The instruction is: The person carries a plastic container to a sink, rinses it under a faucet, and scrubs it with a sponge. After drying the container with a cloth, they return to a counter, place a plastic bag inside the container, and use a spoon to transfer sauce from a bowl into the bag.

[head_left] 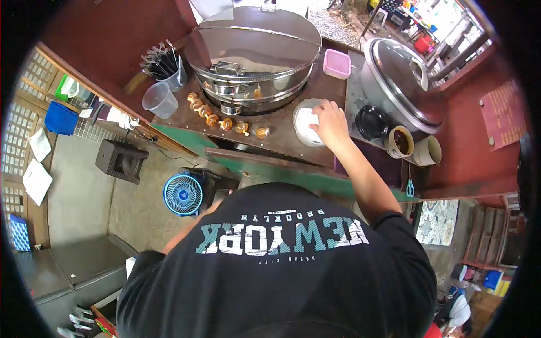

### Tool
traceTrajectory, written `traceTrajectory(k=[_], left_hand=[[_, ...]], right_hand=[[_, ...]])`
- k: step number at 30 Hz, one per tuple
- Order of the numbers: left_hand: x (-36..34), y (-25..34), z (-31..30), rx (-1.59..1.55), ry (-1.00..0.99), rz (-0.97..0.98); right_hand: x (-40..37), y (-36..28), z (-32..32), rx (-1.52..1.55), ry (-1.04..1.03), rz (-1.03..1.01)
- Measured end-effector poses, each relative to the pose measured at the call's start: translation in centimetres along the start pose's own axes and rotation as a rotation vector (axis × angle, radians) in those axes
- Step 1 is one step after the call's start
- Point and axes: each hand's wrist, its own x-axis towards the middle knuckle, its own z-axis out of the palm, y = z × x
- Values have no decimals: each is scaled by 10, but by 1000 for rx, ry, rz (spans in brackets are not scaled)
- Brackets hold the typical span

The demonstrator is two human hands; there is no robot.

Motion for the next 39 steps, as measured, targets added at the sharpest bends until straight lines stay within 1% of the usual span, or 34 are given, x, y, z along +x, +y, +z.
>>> traceTrajectory(k=[1,4,7,8,11,12,15,16,19,22,23,25,27,28,31,32,33,35,36,38,39], left_hand=[[-7,-13,7,19,-13,-38],[-26,-51,21,52,-15,-169],[-34,-67,22,62,5,-250],[-34,-68,21,66,16,-266],[-31,-68,17,76,49,-284],[-32,-68,16,74,59,-289],[-31,-64,12,72,82,-291],[-30,-64,12,74,87,-293],[-26,-62,10,81,92,-296],[-22,-61,7,109,83,-302],[-20,-60,5,119,81,-305],[-16,-59,1,141,81,-315],[-14,-56,-4,167,83,-325],[-14,-54,-5,177,84,-332],[-16,-46,-11,203,98,-347],[-16,-42,-13,206,101,-350],[-16,-37,-16,213,107,-356],[-16,-19,-25,248,111,-365],[-15,-5,-31,266,112,-361],[-19,47,-51,279,143,-328],[-24,80,-61,259,168,-279]], right_hand=[[4,1,1,-20,10,50],[9,11,-12,101,15,315],[-2,42,-7,258,7,528],[-8,50,-4,210,77,561],[-16,71,2,220,-137,636],[-19,88,22,283,-108,540],[-12,79,11,700,-364,718],[-14,78,15,673,-294,653],[-18,80,15,764,-240,758],[-27,83,23,877,-16,893],[-28,85,25,1007,-32,957],[-31,79,30,1241,111,1045],[-36,70,17,1424,44,1028],[-37,67,11,1232,14,1073],[-53,67,-15,879,38,904],[-59,71,-17,684,65,848],[-67,73,-21,591,114,836],[-82,80,-30,607,69,902],[-93,92,-28,605,89,910],[-116,116,-16,601,128,928],[-119,107,-42,393,275,882]])
